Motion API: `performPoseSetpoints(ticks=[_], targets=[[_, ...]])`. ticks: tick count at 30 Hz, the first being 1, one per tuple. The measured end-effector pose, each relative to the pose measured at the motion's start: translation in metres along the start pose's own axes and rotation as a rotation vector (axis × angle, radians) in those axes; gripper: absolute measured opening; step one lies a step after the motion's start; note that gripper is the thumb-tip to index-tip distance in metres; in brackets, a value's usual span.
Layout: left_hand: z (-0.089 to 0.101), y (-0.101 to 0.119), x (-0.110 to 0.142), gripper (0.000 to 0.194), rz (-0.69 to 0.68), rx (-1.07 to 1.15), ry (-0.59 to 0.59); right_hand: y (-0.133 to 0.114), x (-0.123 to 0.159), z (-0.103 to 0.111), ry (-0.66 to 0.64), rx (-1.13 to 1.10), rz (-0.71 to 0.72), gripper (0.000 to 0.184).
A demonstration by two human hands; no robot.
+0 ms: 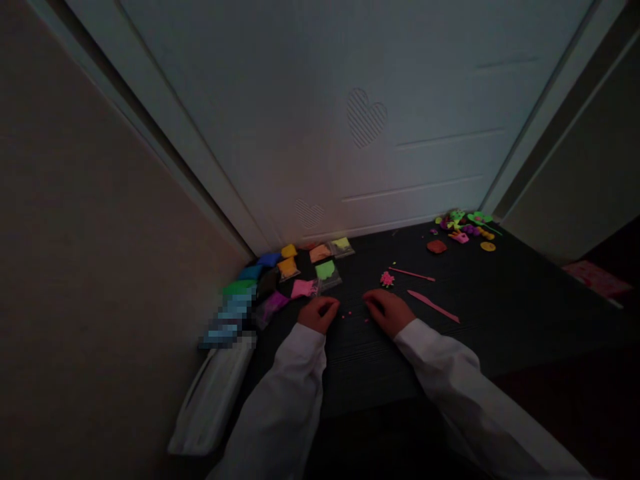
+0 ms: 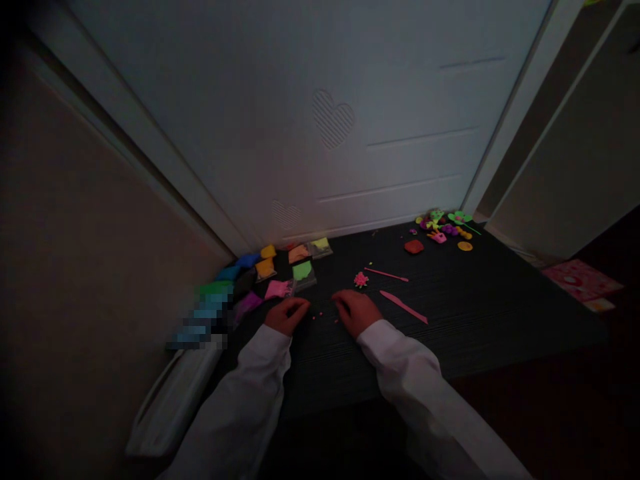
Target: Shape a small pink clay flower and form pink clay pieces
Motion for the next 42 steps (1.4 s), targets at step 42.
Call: performPoseSetpoints(ticks=[42], targets=[[0.006, -0.004, -0.004, 0.026, 0.1, 0.03, 0.057, 0.001, -0.008, 0.004, 0.006, -0.132, -0.168, 0.027]])
Point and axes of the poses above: each hand's wrist, its own x-axis away from the middle knuckle, its own z-axis out of the back of the hand, y = z × x, the point moved 6 cm from there along -x, towards the middle knuckle, and after that the axes turned 13 degrees about x, right-handed, at the moved point
